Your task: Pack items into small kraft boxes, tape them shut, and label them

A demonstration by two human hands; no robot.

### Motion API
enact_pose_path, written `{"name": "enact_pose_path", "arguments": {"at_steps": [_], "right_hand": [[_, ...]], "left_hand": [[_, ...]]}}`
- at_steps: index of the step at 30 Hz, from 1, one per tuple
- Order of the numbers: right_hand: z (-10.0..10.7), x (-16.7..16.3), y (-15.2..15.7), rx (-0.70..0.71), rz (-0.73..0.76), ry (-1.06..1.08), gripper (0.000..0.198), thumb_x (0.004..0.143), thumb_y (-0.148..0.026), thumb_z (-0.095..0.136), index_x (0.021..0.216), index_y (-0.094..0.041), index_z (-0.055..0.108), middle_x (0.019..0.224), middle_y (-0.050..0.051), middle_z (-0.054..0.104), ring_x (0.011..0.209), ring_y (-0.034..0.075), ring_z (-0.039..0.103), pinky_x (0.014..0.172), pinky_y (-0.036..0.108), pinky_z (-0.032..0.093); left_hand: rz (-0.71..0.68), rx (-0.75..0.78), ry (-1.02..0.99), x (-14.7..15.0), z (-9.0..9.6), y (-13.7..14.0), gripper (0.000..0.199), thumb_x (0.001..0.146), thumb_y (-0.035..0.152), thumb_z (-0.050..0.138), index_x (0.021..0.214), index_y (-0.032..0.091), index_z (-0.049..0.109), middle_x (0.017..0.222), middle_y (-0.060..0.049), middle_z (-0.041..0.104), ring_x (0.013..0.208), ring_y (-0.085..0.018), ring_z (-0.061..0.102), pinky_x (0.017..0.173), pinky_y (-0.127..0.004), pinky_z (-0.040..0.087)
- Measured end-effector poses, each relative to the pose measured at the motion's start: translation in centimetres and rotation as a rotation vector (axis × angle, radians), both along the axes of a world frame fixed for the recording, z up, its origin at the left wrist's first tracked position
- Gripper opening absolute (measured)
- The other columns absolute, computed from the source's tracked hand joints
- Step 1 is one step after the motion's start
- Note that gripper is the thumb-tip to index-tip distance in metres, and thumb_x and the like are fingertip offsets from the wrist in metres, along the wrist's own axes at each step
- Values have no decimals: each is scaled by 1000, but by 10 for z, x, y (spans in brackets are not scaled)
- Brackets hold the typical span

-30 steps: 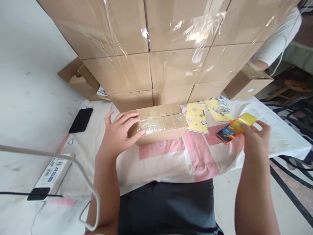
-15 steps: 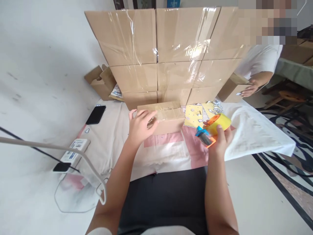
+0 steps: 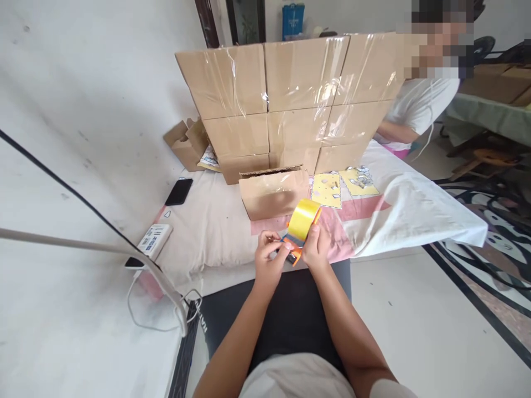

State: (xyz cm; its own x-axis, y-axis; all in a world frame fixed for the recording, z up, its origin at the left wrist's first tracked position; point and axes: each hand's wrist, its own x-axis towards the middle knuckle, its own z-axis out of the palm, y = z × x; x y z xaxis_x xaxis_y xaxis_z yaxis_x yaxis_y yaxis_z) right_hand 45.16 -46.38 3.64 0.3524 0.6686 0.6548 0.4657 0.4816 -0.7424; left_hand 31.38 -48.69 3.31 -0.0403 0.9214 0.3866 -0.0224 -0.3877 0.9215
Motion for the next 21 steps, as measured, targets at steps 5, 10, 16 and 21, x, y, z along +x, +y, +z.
{"name": "enact_pose_path", "arguments": {"at_steps": [5,10,16,21], "right_hand": [[18,16,23,33,-220,261,48,100,-63,44,72,-25,52,65,1,54,59,20,52,60,35,44],[46,11,20,-92,78,598,42,99,-60,45,74,-27,55,65,1,59,72,24,66,70,39,56],[38,20,-36,-214,413,742,45,95,-55,49,59,-27,50,44,-2,46,46,20,53,65,42,57],[37,31,-68,-203,437,796,51,99,-54,43,56,-27,48,36,-3,39,36,18,42,55,39,49]], "left_hand": [[-85,-69,-4,-9,6,-15,40,91,42,71,62,20,55,84,-3,49,83,-19,55,77,-36,48],[-87,-6,187,-17,-6,-16,34,95,45,66,70,22,66,83,-3,55,81,-19,59,75,-37,48],[-105,425,649,-39,-3,-30,7,95,30,72,89,27,75,86,0,69,79,-16,68,95,-43,41],[-28,577,771,-43,1,-52,9,92,22,75,98,28,72,85,2,72,71,-14,69,97,-43,39]]}}
